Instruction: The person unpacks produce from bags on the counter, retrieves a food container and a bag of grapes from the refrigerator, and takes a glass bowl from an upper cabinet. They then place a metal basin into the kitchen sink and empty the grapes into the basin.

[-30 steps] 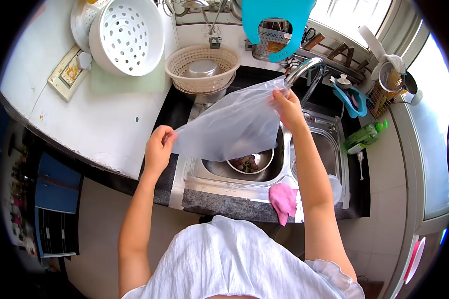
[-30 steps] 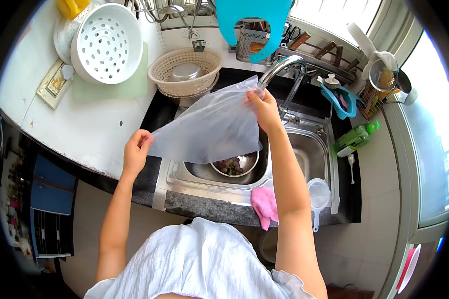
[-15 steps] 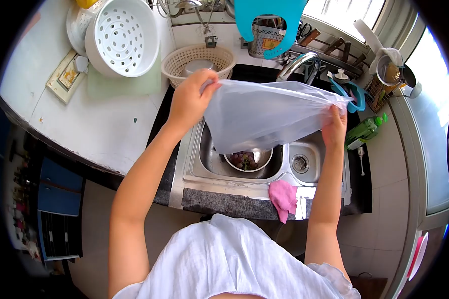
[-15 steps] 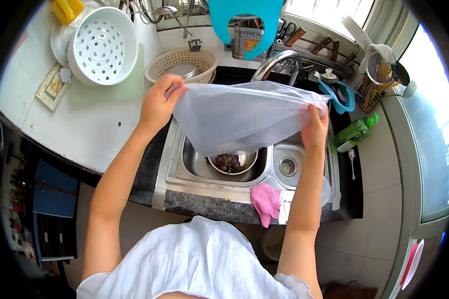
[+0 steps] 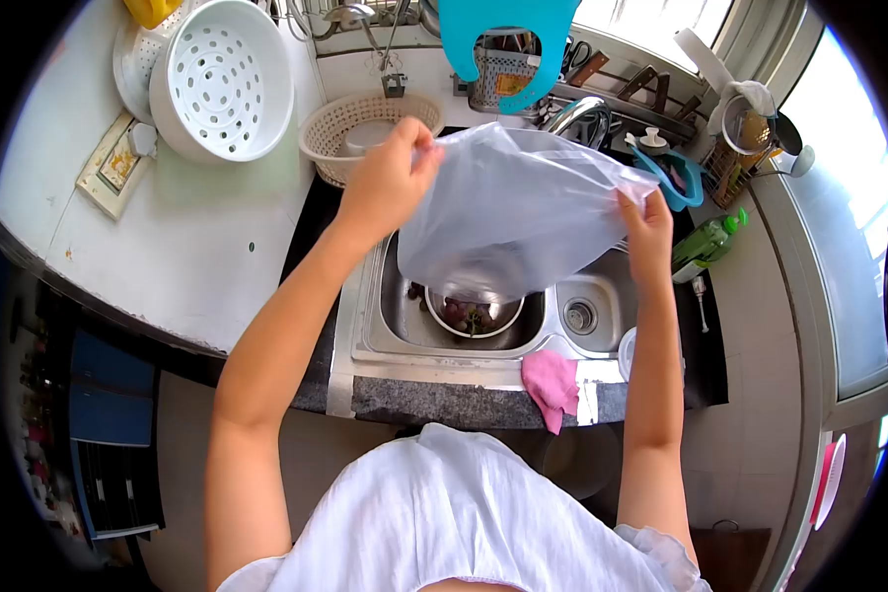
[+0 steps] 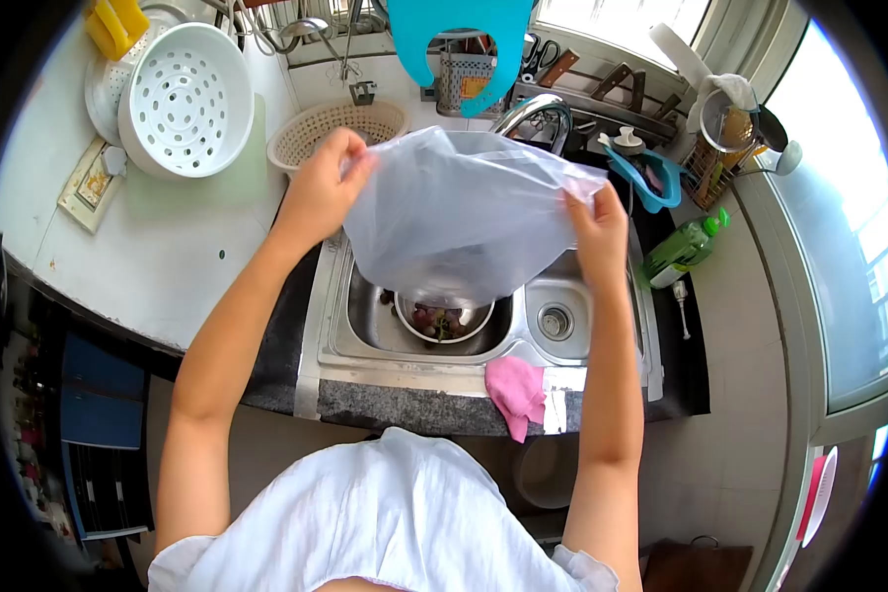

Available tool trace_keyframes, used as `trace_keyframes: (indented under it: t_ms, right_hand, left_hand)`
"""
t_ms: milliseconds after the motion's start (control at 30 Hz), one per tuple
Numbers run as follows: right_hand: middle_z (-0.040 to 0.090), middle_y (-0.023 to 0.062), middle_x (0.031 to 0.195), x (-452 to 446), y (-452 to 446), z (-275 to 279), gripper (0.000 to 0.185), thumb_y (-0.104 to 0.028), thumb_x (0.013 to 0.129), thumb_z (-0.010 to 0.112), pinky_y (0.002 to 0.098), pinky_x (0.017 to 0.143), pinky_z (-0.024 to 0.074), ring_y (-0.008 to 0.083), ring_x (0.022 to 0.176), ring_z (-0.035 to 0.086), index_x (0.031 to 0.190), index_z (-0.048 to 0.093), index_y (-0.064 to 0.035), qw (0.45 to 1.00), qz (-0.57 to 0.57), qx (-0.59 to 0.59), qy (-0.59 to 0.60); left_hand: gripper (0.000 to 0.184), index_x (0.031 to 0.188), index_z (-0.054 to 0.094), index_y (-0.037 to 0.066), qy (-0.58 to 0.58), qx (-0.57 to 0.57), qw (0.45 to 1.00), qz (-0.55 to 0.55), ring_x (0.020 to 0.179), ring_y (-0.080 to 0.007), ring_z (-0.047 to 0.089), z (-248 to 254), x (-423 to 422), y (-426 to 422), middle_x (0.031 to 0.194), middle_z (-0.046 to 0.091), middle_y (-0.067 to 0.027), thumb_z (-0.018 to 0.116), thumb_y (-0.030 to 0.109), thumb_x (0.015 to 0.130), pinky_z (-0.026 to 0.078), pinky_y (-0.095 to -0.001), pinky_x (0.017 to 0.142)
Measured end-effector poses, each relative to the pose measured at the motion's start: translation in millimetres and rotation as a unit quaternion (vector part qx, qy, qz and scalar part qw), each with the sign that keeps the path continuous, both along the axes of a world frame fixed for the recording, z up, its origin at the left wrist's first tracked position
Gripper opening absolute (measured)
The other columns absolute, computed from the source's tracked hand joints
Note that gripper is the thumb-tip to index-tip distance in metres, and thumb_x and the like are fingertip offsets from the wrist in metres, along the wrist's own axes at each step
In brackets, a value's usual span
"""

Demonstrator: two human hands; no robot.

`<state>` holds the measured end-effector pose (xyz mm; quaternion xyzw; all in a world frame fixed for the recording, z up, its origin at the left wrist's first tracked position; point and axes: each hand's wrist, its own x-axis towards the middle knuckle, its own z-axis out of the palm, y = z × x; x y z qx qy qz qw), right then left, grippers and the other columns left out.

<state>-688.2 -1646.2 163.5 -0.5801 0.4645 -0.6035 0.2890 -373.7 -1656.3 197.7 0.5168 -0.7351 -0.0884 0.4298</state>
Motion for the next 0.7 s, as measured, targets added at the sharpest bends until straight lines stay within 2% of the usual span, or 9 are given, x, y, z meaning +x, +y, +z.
trace_keyframes:
  t_ms: [67, 133, 233, 367, 533, 600, 633, 667, 700]
  right_hand:
    - [0.06, 0.0015, 0.085, 36.1, 2.5, 12.5, 0.013, -0.01, 0.087, 0.058, 0.023, 0.069, 0.0459, 0.0073, 0.074, 0.055, 0.097, 0.055, -0.0019, 0.998, 0.043, -0.032, -0.034]
    - [0.058, 0.0034, 0.089, 70.7, 17.3, 16.4, 0.02, -0.006, 0.081, 0.061, 0.0259, 0.071, 0.0466, 0.0115, 0.081, 0.057, 0.099, 0.054, -0.0017, 0.99, 0.082, -0.111, 0.039]
    - [0.049, 0.019, 0.123, 122.6, 63.2, 31.4, 0.054, -0.014, 0.072, 0.071, 0.041, 0.094, 0.0396, 0.0361, 0.112, 0.048, 0.119, 0.048, -0.001, 0.916, 0.18, -0.229, 0.275]
    - [0.042, 0.017, 0.134, 102.8, 80.4, 12.8, 0.077, -0.022, 0.064, 0.079, 0.0401, 0.102, 0.0338, 0.0344, 0.125, 0.039, 0.128, 0.043, -0.0012, 0.934, 0.16, -0.245, 0.207]
    - [0.026, 0.0234, 0.143, 114.3, 95.7, -53.6, 0.126, -0.035, 0.048, 0.086, 0.0543, 0.108, 0.0105, 0.0347, 0.134, 0.026, 0.143, 0.009, -0.0023, 0.959, -0.003, -0.136, 0.248]
    - [0.027, 0.0228, 0.142, 124.2, 97.6, -72.7, 0.121, -0.032, 0.053, 0.084, 0.0529, 0.107, 0.0126, 0.0335, 0.129, 0.034, 0.143, 0.008, -0.0014, 0.96, -0.049, -0.137, 0.239]
    - [0.041, 0.0206, 0.132, 125.9, 104.2, -72.5, 0.122, -0.027, 0.057, 0.084, 0.05, 0.106, 0.0189, 0.0333, 0.12, 0.043, 0.143, 0.0, -0.0016, 0.976, -0.017, -0.104, 0.189]
    - [0.051, 0.0146, 0.121, 129.2, 112.9, -71.7, 0.113, -0.023, 0.06, 0.081, 0.0457, 0.104, 0.0238, 0.029, 0.109, 0.051, 0.143, 0.007, -0.0028, 0.997, 0.047, -0.066, 0.019]
    - [0.054, 0.0102, 0.11, 123.8, 126.5, -60.7, 0.092, -0.018, 0.06, 0.079, 0.0403, 0.102, 0.0293, 0.0252, 0.102, 0.052, 0.137, 0.029, -0.0016, 0.989, 0.016, -0.125, 0.077]
  left_hand:
    - [0.02, 0.096, 0.049, 0.007, 0.158, 0.108, 0.979, -0.075, 0.08, -0.0236, 0.06, 1.8, -7.9, 3.8, 0.088, 0.06, -0.009, 0.057, 0.024, 0.088, 0.046, -0.0365, 0.067]
    - [0.027, 0.108, 0.047, 0.007, 0.437, 0.296, 0.81, -0.255, 0.091, -0.0163, 0.055, 11.6, -23.7, 29.8, 0.107, 0.052, -0.0058, 0.057, 0.024, 0.09, 0.046, -0.0296, 0.079]
    - [0.038, 0.12, 0.043, 0.006, 0.404, 0.165, 0.863, -0.257, 0.097, -0.0158, 0.054, 12.3, -36.9, 60.0, 0.112, 0.051, -0.0079, 0.059, 0.018, 0.088, 0.045, -0.0286, 0.085]
    - [0.046, 0.124, 0.042, 0.006, 0.482, 0.187, 0.837, -0.18, 0.103, -0.0195, 0.054, 19.6, 3.6, 74.6, 0.115, 0.052, -0.0104, 0.059, 0.004, 0.081, 0.046, -0.0324, 0.089]
    - [0.05, 0.13, 0.037, 0.0, 0.563, 0.19, 0.779, -0.202, 0.107, -0.0211, 0.053, 28.2, -0.7, 100.3, 0.12, 0.051, -0.0138, 0.053, 0.008, 0.083, 0.041, -0.034, 0.095]
    - [0.05, 0.131, 0.036, -0.001, 0.561, 0.249, 0.755, -0.231, 0.108, -0.0233, 0.053, 6.1, -3.8, 115.6, 0.123, 0.049, -0.016, 0.049, 0.015, 0.086, 0.041, -0.0359, 0.095]
    - [0.049, 0.131, 0.037, -0.001, 0.545, 0.277, 0.75, -0.253, 0.109, -0.0248, 0.053, -13.9, 4.4, 116.5, 0.125, 0.049, -0.0172, 0.046, 0.019, 0.087, 0.043, -0.0369, 0.094]
    - [0.049, 0.131, 0.037, -0.001, 0.534, 0.297, 0.745, -0.268, 0.109, -0.0252, 0.053, -26.7, 10.1, 117.0, 0.125, 0.049, -0.0172, 0.046, 0.019, 0.087, 0.043, -0.0374, 0.094]
    - [0.048, 0.13, 0.038, -0.001, 0.529, 0.311, 0.74, -0.276, 0.108, -0.0256, 0.054, -33.1, 14.1, 119.6, 0.125, 0.049, -0.0172, 0.045, 0.02, 0.087, 0.044, -0.0379, 0.093]
